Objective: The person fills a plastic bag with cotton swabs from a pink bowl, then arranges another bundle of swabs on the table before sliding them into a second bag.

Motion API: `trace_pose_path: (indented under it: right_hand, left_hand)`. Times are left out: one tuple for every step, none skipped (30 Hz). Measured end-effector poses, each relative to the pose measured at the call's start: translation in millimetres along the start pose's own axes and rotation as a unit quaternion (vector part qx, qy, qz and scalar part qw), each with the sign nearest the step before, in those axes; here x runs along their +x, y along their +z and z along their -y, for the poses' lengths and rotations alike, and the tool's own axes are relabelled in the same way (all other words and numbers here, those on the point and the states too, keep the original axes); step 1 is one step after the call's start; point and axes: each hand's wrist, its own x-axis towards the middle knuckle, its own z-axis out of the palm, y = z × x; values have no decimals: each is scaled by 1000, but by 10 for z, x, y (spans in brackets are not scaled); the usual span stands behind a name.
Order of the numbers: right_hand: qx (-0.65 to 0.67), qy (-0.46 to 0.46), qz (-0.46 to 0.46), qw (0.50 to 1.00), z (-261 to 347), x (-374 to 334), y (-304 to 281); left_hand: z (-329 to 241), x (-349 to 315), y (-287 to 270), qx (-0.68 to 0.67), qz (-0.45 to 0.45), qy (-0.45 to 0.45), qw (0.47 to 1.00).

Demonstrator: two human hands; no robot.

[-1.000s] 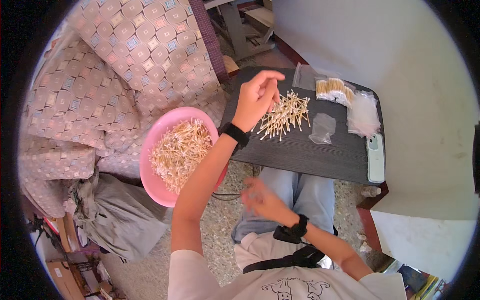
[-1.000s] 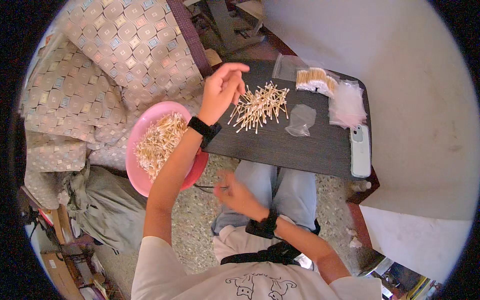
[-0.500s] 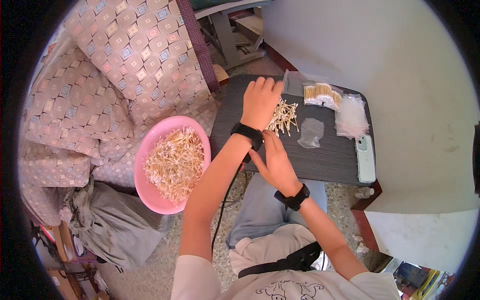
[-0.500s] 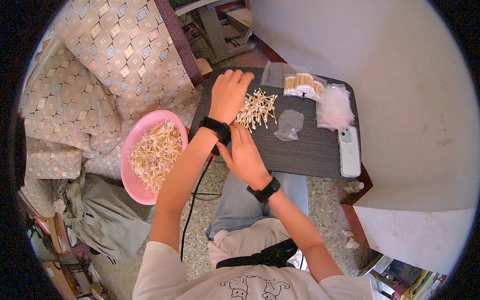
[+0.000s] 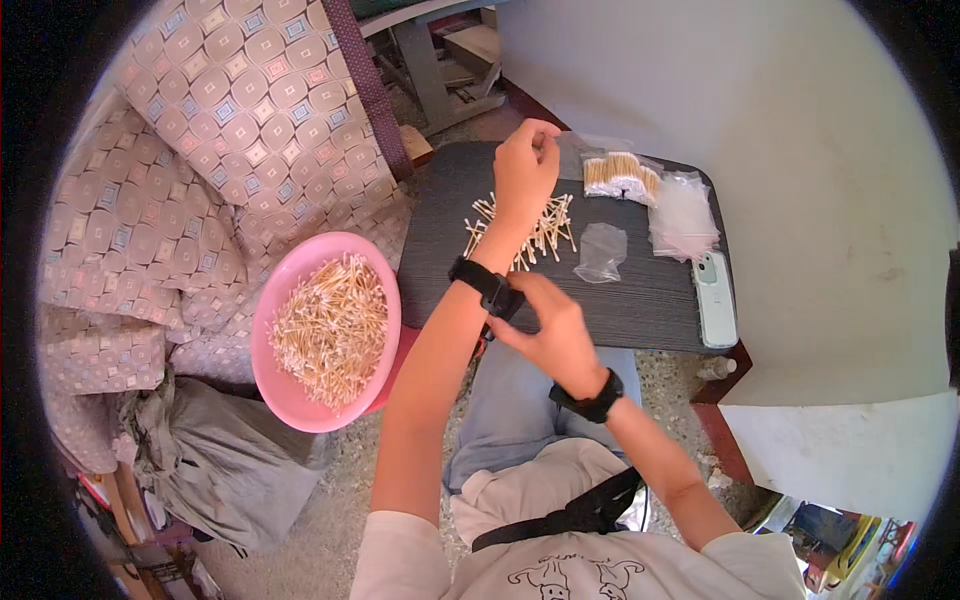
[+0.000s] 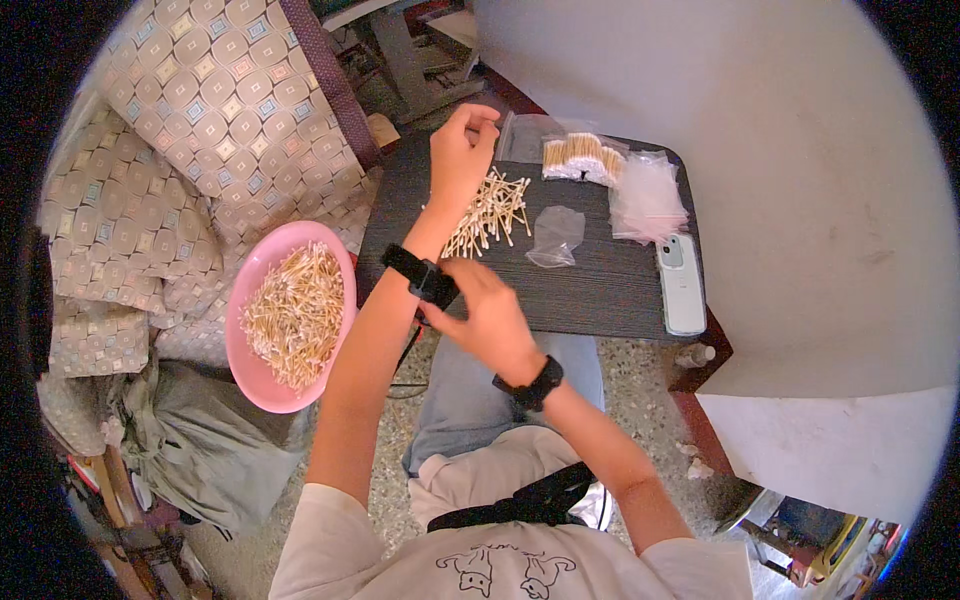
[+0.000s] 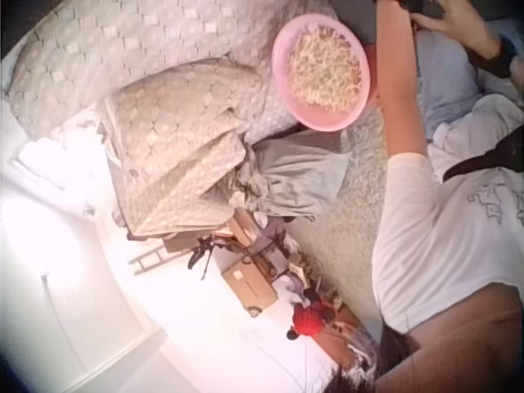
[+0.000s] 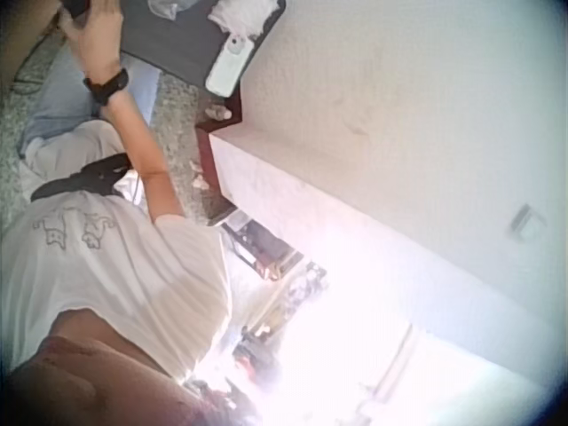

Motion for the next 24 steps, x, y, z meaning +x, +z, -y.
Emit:
trace_pose_path:
  right_hand:
    - [29,-7,13,999,0,52,-118]
    - [33,-10,-7,999,19,118,-278]
    - [26,8,-50,998,-15,162,-433]
    - [-46,1,-114,992,-51,243,-667]
    - [-88,-14,-173,981,-116,325,-830]
    - [-163,-24,-215,963,-146,410,-950]
    - [-201,-47,-247,947,-245,468,-1074]
    - [-190,-61,-250,947,-278,513,-1120]
    - [-179,-79,-254,947,-266,560,-1158]
    - [-179,-83,-254,947,-255,588,-1160]
    - [-218,-125,-256,933,-229,598,-1160]
    - [-252,-164,-257,919,-215,594,-1128]
    - [-252,-166,-256,918,-191,575,-1143]
    - [-271,-201,-254,906,-177,548,-1161]
    - [-291,-235,-252,893,-192,536,-1179]
    - [-291,-237,-251,892,-217,530,-1189]
    - [-172,-142,-312,924,-252,523,-1196]
    - [-50,-43,-365,929,-286,517,-1217]
    - [-53,-45,-366,928,-351,479,-1295]
    - [171,52,-353,918,-424,429,-1407]
    - [387,148,-318,853,-421,394,-1451]
    - [316,207,-276,884,-436,385,-1464]
    - [316,208,-277,884,-457,364,-1434]
    - [-14,65,-243,968,-448,380,-1365]
  left_hand:
    - [-5,-24,-43,-2,0,0,1000]
    - [-11,-78,-104,-18,30,10,999]
    - [-45,-148,-181,-32,60,21,997]
    - [-154,-246,-224,9,81,45,996]
    - [-266,-376,-246,1,103,65,993]
    - [-360,-528,-285,-5,125,82,989]
    - [-526,-708,-251,-51,211,30,976]
    - [-574,-930,-193,-110,269,-43,956]
    - [-594,-1062,-115,-166,352,-49,920]
    - [-683,-1165,-5,-240,378,-56,892]
    - [-712,-1298,139,-308,378,-73,870]
    - [-778,-1375,217,-369,367,-90,849]
    - [-833,-1396,273,-369,366,-89,850]
    - [-875,-1410,313,-345,394,-145,839]
    - [-901,-1414,356,-321,421,-201,825]
    - [-933,-1432,387,-321,419,-199,825]
    - [-970,-1466,406,-260,402,-141,866]
    - [-1017,-1504,421,-197,383,-81,899]
    - [-1061,-1568,463,-134,360,-19,923]
    - [-1135,-1691,519,-97,311,16,945]
    - [-1160,-1755,551,-98,311,15,945]
    - [-1166,-1803,580,-68,289,19,955]
    - [-1155,-1849,594,-39,267,22,963]
    - [-1139,-1868,581,-24,286,0,958]
